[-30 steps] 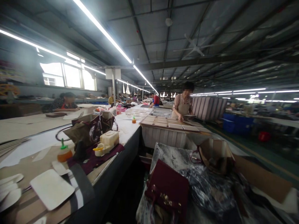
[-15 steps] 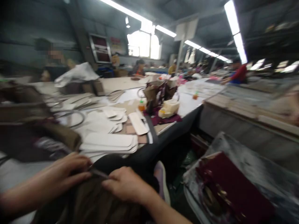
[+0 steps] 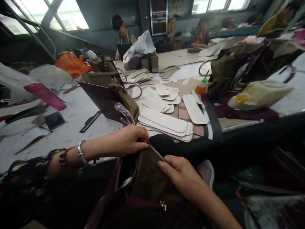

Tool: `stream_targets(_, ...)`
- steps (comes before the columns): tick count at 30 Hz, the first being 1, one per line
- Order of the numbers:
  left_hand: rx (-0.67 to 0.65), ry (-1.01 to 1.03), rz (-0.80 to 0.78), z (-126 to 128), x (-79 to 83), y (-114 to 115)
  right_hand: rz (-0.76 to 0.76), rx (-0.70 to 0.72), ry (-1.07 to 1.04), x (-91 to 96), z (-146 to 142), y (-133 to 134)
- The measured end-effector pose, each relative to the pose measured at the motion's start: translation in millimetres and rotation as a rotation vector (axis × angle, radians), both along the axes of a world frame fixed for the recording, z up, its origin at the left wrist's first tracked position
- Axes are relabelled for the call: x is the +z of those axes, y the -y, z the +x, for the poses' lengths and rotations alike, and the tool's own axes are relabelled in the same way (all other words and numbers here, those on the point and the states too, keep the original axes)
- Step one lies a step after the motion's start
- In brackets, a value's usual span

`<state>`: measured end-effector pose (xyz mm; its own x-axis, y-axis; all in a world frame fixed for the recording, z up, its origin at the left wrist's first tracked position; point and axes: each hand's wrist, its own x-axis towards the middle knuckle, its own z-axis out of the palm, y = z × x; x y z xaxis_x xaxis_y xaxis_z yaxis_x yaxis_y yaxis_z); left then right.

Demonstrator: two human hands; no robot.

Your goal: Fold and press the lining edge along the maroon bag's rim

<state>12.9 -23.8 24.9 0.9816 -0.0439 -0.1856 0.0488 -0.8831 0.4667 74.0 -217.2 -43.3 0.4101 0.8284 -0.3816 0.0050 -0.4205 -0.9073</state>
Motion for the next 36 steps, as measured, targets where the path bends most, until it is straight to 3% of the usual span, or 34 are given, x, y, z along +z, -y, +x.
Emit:
stream_targets(18, 0.003, 0.019, -0.002, 2, -3.4, 4, 0.034, 0.035, -0.075, -1.5, 2, 4)
stream_targets(23, -0.023, 0.074, 0.04, 1, -5.8, 7, -0.02, 0.066, 0.179, 7.5, 0, 3)
stream_targets(30, 0.03, 0.048, -0.027, -6, -6.1, 4, -0.23, 0.035, 0.632, 35.7, -10, -21)
stream_targets(36, 0.061, 0.051, -0.036, -17, -2.1, 0, -0.192, 0.081, 0.731, 47.5, -15, -39)
